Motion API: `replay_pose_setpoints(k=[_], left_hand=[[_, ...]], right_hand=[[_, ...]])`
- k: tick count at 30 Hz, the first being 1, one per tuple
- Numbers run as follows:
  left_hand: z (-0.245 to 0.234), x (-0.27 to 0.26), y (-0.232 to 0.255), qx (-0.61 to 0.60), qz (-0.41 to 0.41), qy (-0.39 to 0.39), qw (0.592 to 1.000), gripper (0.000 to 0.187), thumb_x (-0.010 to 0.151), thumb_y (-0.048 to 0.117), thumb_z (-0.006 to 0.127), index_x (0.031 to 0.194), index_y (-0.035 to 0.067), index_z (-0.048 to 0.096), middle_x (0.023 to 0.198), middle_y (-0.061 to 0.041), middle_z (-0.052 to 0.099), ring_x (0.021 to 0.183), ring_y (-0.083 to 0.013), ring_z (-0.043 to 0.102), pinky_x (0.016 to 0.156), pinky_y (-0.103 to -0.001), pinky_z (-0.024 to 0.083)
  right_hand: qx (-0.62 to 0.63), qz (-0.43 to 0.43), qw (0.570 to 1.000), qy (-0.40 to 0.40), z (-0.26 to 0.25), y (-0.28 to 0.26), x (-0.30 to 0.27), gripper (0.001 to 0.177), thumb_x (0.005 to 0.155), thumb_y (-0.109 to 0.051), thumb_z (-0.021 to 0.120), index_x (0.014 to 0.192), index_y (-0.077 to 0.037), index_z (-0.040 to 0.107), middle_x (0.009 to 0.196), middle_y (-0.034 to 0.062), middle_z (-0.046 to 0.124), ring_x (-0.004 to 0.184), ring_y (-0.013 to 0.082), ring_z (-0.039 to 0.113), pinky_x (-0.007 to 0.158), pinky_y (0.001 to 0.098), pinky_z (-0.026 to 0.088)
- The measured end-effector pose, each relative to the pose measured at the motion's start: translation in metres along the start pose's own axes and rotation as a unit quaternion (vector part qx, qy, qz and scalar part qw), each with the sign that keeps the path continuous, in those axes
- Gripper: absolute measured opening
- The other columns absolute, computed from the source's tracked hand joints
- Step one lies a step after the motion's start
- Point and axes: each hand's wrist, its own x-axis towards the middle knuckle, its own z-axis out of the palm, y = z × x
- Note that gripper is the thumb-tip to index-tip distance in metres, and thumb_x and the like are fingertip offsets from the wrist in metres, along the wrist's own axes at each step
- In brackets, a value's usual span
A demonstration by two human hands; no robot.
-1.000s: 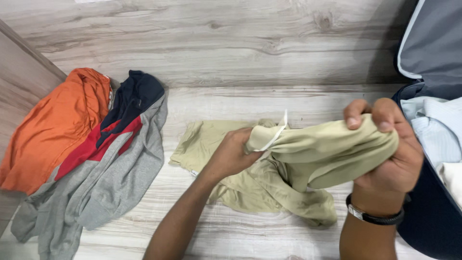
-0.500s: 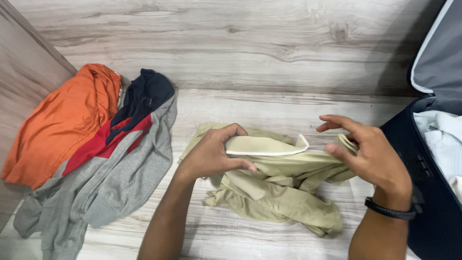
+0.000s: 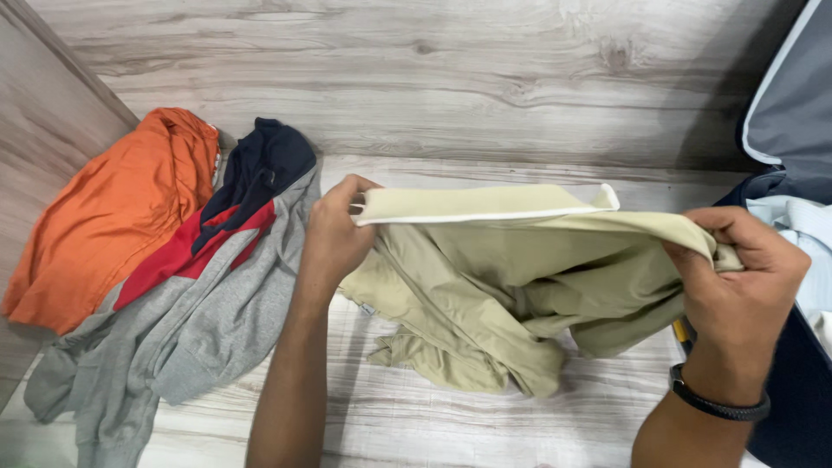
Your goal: The person folds several items of clothing by hand on a table, including green trousers, a striped shirt, a white t-shirt, and a tan polo shirt. They button the collar of the polo shirt before folding it and placing all the items into a suitcase.
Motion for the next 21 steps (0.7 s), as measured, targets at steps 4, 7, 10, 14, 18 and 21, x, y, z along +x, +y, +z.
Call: replay_pose_setpoints(k=[4,7,10,14,18,21], left_hand=[[0.013,0.004,-0.019,-0.152,-0.135,0.042,0.978,0.017,0.092,-0.001,0.068,0.108,0.002,0.062,0.100,-0.010,0.077,0.090,-0.0151,0.073,0.071,-0.027,0.058],[0.018,0.006,-0.044,-0.253,-0.147,0.026,0.956,0.013,0.099,0.001,0.063,0.111,-0.002,0.068,0.101,-0.011,0.076,0.087,-0.0141,0.069,0.072,-0.027,0.055],[0.021,0.002,-0.055,-0.361,-0.142,0.024,0.921,0.019,0.107,0.005,0.057,0.115,-0.004,0.072,0.105,-0.010,0.074,0.091,-0.0119,0.068,0.077,-0.026,0.055],[0.004,0.004,-0.037,-0.450,-0.193,-0.001,0.872,0.017,0.099,0.005,0.059,0.109,-0.001,0.072,0.103,-0.008,0.075,0.089,-0.0118,0.073,0.075,-0.025,0.060],[-0.037,-0.003,-0.013,-0.183,-0.135,-0.084,0.970,0.010,0.089,-0.001,0.077,0.099,-0.002,0.073,0.093,-0.009,0.076,0.080,-0.0083,0.067,0.067,-0.024,0.053],[-0.061,-0.012,0.006,0.059,-0.006,-0.028,0.998,0.029,0.077,-0.011,0.074,0.104,0.000,0.077,0.086,-0.010,0.068,0.072,-0.0114,0.061,0.062,-0.028,0.048]], right_hand=[[0.087,-0.002,0.992,0.086,0.004,0.002,0.004,0.017,0.107,-0.008,0.080,0.109,0.003,0.067,0.088,0.0030,0.069,0.073,0.0024,0.059,0.068,0.0140,0.043],[0.103,-0.013,0.989,0.108,0.004,-0.001,0.008,0.017,0.112,-0.007,0.078,0.110,0.004,0.065,0.093,0.0047,0.070,0.078,0.0036,0.063,0.072,0.0148,0.047],[0.097,-0.014,0.989,0.110,0.006,-0.010,0.010,0.013,0.113,-0.005,0.074,0.110,0.005,0.066,0.096,0.0056,0.071,0.080,0.0045,0.064,0.074,0.0152,0.050],[0.152,0.007,0.980,0.130,0.009,-0.021,0.015,0.008,0.107,-0.002,0.071,0.113,0.002,0.068,0.096,0.0041,0.071,0.079,0.0040,0.066,0.074,0.0146,0.052],[0.181,-0.008,0.967,0.179,-0.003,-0.012,0.016,0.008,0.105,0.003,0.071,0.112,0.002,0.070,0.096,0.0051,0.070,0.077,0.0046,0.064,0.074,0.0146,0.050],[0.210,-0.038,0.957,0.199,-0.015,0.000,0.010,0.006,0.109,0.010,0.067,0.114,0.008,0.068,0.101,0.0129,0.072,0.085,0.0127,0.069,0.082,0.0209,0.056]])
